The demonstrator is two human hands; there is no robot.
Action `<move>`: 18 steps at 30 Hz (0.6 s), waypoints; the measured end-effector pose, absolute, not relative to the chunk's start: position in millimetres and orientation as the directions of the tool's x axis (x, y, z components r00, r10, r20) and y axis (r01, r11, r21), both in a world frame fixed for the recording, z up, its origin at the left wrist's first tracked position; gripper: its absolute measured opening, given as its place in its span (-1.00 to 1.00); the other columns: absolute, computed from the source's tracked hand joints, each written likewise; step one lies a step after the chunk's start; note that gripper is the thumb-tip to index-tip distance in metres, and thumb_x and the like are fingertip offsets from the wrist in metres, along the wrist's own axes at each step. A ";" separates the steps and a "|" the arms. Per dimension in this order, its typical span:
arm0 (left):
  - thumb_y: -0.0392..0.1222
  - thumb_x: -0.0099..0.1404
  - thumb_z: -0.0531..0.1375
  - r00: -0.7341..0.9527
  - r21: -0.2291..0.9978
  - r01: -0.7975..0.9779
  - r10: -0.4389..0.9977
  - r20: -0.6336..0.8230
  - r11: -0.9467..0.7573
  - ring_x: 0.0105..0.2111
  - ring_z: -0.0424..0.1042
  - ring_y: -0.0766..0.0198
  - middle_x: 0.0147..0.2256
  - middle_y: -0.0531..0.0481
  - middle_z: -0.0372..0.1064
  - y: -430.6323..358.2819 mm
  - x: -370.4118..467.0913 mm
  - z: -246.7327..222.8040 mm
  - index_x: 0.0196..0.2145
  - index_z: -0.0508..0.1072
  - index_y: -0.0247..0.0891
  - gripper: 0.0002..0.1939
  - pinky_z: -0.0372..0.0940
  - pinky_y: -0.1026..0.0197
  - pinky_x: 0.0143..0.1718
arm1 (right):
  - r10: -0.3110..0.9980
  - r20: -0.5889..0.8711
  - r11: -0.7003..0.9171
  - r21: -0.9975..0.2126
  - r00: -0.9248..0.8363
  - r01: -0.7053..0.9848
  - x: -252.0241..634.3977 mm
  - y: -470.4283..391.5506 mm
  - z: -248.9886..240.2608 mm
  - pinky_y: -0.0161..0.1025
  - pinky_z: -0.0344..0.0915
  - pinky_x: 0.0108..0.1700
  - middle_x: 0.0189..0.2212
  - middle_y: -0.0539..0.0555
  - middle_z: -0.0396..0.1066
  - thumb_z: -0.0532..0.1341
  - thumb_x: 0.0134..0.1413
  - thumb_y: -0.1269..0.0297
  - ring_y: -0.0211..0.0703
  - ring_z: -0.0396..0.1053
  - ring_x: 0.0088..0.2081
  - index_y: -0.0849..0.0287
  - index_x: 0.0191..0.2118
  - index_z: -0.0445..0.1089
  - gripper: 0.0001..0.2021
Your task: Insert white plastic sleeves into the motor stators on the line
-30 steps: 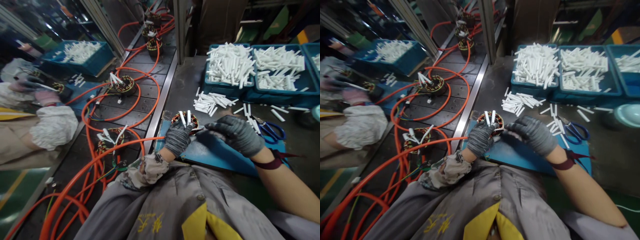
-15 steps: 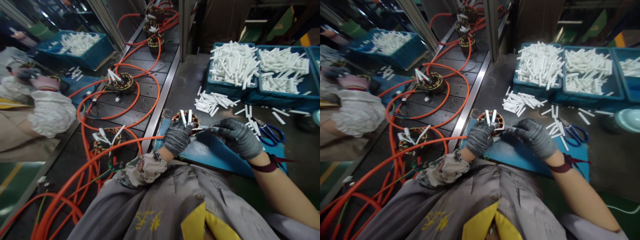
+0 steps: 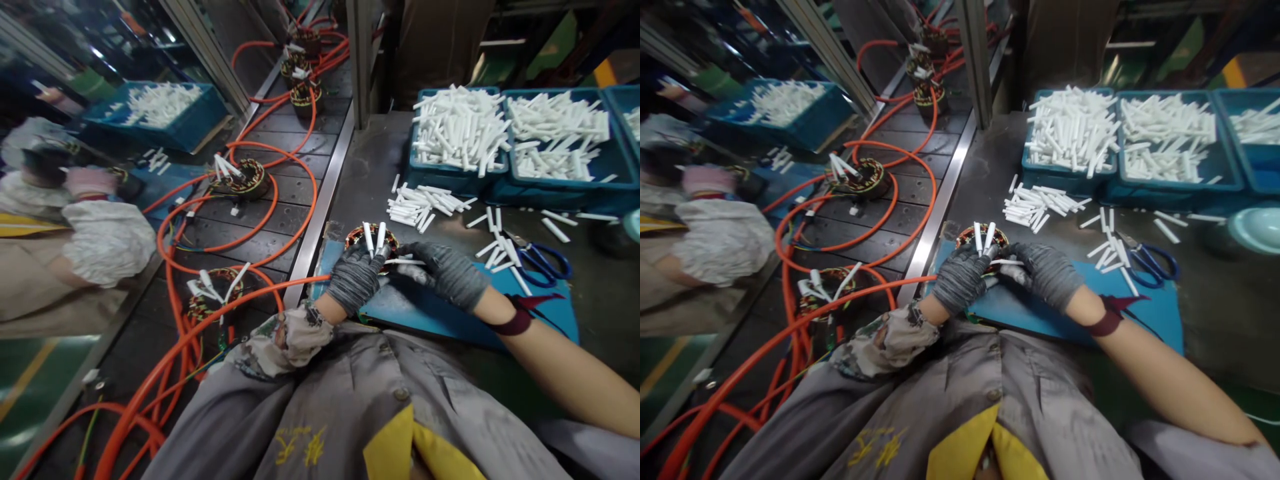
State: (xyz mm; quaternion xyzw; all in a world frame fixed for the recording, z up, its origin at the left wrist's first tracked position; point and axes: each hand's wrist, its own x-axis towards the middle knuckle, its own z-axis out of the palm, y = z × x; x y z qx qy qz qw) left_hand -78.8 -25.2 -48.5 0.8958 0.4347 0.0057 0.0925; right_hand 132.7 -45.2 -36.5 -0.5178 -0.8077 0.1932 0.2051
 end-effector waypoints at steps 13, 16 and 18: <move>-0.03 0.34 0.24 0.621 0.153 0.781 0.777 -0.098 -0.605 0.12 0.42 0.05 0.07 -0.21 0.47 -25.5 -74.1 -49.1 0.32 0.23 -0.28 -0.33 0.07 -0.02 0.34 | 0.919 -0.002 0.368 -0.350 -0.394 0.862 116.4 -24.4 -48.6 -0.01 0.47 -0.15 -0.30 0.19 0.61 0.11 0.31 0.06 0.09 0.57 -0.27 0.10 -0.14 0.55 -0.68; -0.05 0.26 0.31 0.630 0.205 0.772 0.766 -0.129 -0.601 0.06 0.46 0.10 0.05 -0.14 0.50 -15.3 -78.9 -38.1 0.32 0.24 -0.18 -0.28 0.18 0.05 0.27 | 0.940 0.135 0.341 -0.427 -0.314 0.838 125.7 -40.9 -42.1 -0.04 0.49 -0.20 -0.20 0.22 0.60 0.06 0.33 -0.01 0.10 0.58 -0.23 0.14 0.01 0.48 -0.59; 0.02 0.20 0.36 0.604 0.253 0.787 0.786 -0.135 -0.562 0.06 0.46 0.07 0.05 -0.12 0.50 -3.0 -89.4 -25.8 0.30 0.28 -0.14 -0.24 0.26 0.06 0.20 | 0.940 0.212 0.337 -0.447 -0.267 0.829 140.6 -55.7 -40.3 -0.03 0.50 -0.27 -0.21 0.26 0.59 -0.01 0.33 -0.10 0.14 0.58 -0.24 0.20 0.11 0.41 -0.46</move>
